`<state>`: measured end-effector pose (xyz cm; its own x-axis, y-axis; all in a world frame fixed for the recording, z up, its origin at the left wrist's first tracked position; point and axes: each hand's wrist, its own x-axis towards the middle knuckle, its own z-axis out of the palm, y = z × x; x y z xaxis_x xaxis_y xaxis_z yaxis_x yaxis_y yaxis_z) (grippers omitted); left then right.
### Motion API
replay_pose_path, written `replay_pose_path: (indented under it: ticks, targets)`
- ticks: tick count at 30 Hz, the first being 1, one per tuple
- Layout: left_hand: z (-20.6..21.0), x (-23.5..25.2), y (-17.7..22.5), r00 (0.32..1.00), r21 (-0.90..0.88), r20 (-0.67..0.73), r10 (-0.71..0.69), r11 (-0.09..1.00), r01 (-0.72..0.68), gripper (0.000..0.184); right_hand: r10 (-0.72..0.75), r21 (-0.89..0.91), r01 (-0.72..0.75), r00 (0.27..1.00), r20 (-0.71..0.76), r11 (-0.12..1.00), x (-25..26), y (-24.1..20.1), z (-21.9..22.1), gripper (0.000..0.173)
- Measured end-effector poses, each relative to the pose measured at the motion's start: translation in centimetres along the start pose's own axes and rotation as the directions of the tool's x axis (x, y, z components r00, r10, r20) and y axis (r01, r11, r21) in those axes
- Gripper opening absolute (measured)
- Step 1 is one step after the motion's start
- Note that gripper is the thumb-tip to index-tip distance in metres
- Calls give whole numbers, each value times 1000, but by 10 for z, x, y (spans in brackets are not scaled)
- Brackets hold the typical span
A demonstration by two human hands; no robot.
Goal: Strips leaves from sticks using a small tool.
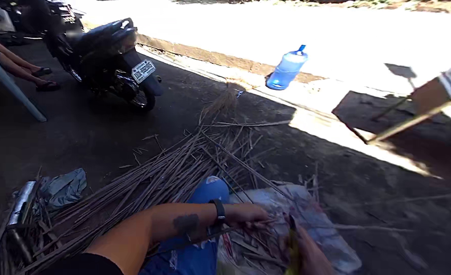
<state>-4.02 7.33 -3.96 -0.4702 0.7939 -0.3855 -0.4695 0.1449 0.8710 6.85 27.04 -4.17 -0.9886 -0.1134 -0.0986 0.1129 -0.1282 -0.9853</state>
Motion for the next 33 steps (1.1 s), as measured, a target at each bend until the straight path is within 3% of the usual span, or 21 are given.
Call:
replay_pose_path:
  ticks: [2,7,15,22,33]
  targets:
    - [2,3,3,999,-26,30,-14,1000,15,28,9,59,0,989,-147,998,-6,0,13,51]
    - [16,17,-12,992,-106,111,-54,992,66,33,98,91,-76,960,-264,993,-19,-1,-2,45]
    - [21,12,-10,993,-109,94,-70,991,80,37,178,101,-162,968,-178,982,-11,16,-4,43]
    - [19,12,-10,987,-184,152,-51,980,79,38,139,116,-120,974,-180,986,-7,21,1,41]
    - [12,9,-10,956,-336,268,-122,918,212,41,4,-127,-29,982,-191,991,-8,24,2,39]
